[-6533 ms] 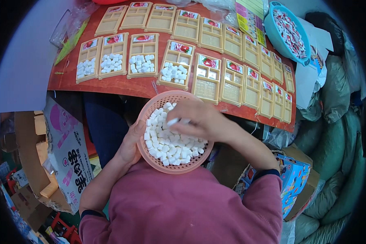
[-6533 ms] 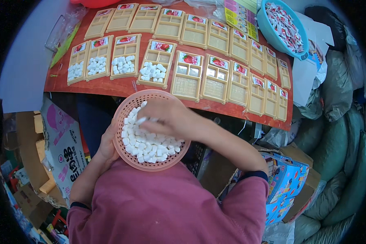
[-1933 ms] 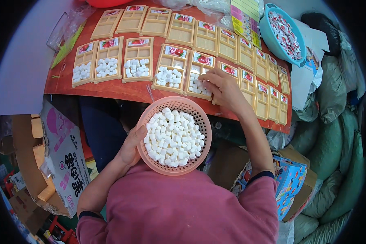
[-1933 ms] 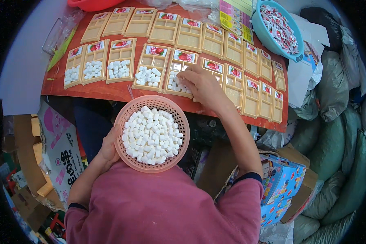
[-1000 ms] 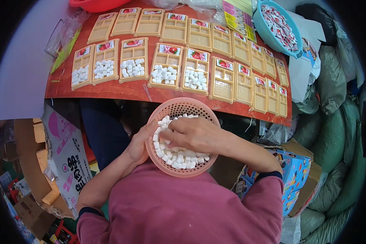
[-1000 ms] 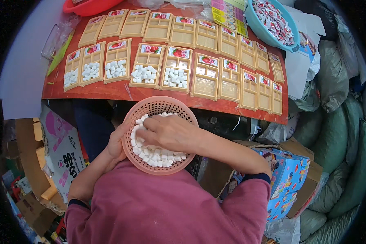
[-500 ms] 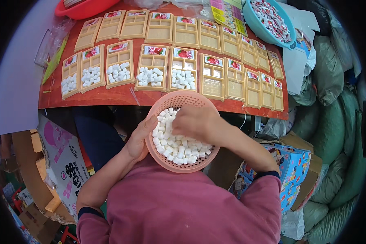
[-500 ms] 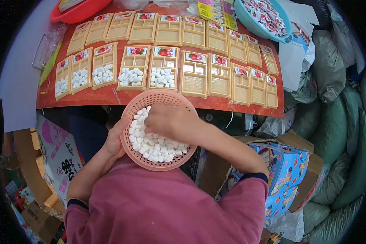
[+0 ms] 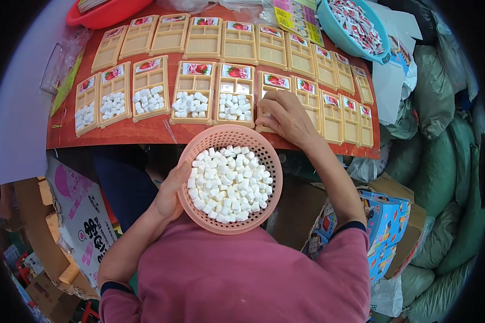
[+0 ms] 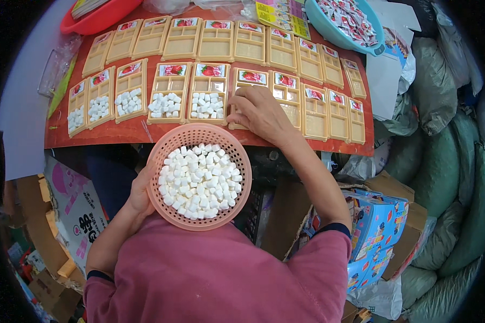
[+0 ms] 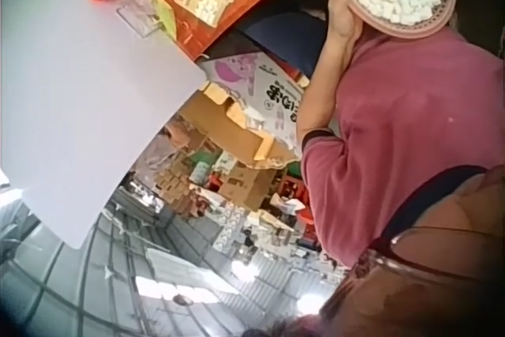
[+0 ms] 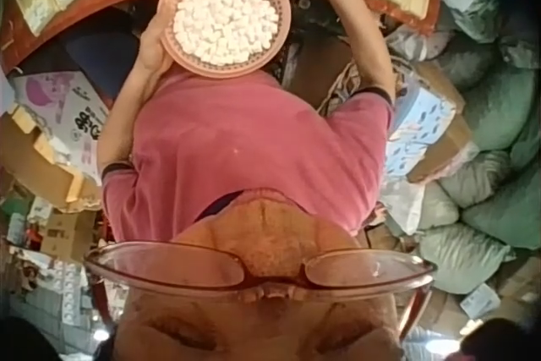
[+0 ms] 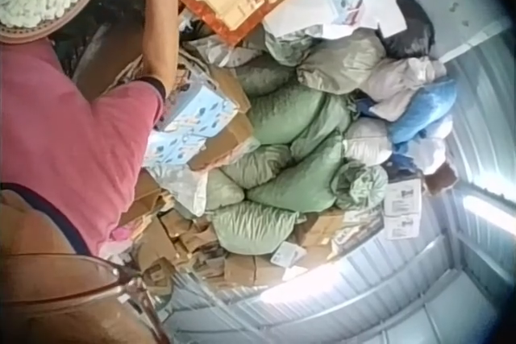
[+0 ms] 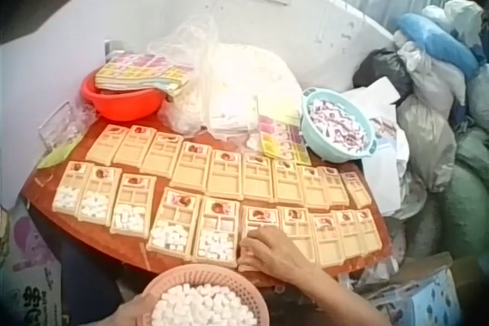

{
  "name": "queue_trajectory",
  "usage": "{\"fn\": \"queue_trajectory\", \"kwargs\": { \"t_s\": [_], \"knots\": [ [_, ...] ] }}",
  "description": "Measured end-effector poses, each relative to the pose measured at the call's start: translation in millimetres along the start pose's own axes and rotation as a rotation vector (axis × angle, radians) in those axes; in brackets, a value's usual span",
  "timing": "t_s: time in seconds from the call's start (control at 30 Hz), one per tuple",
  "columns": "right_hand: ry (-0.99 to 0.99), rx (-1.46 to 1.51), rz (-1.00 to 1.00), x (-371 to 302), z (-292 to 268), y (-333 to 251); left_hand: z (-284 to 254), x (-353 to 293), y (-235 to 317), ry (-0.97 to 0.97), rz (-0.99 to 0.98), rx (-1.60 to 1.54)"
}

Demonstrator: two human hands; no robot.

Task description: Packaging small white items into individual compartments of plastic trays.

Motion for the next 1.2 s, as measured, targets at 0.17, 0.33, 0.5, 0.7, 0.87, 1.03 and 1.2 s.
{"fn": "queue_trajectory", "kwargs": {
  "t_s": [0.17, 0.33, 0.5, 0.7, 0.87, 1.03, 1.2],
  "knots": [
    [-0.028, 0.372, 0.339, -11.7, 3.2, 18.7, -5.3, -2.8, -1.4, 0.029, 0.01, 0.008],
    [0.029, 0.533, 0.481, -23.7, -14.7, 45.8, -3.6, -1.2, -4.0, 0.01, -0.004, 0.003],
    [-0.09, 0.3, 0.455, -26.0, -20.5, 33.6, -5.6, -1.5, -6.2, 0.013, -0.012, 0.002],
    [-0.119, 0.199, 0.25, -23.0, -10.1, 15.6, -3.0, -3.3, -8.5, 0.021, -0.016, 0.002],
    [-0.062, 0.253, 0.322, -19.4, -21.3, 17.0, 1.1, -1.7, -6.4, 0.009, -0.008, -0.032],
    [-0.242, 0.431, 0.247, 8.6, -56.5, -39.3, 8.2, 8.0, -1.0, 0.019, -0.008, -0.023],
    [-0.431, 0.183, 0.058, 6.5, -23.5, -105.9, 26.9, 15.4, -1.8, -0.095, -0.048, 0.039]
  ]
}}
Point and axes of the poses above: each hand's wrist, its own x-axis towards the middle knuckle, its own z-axis out of the palm, y = z × x, the point moved 5 cm from there along x, towards the middle knuckle, and after that the axes turned 9 degrees about -x, right-handed, at the moved point
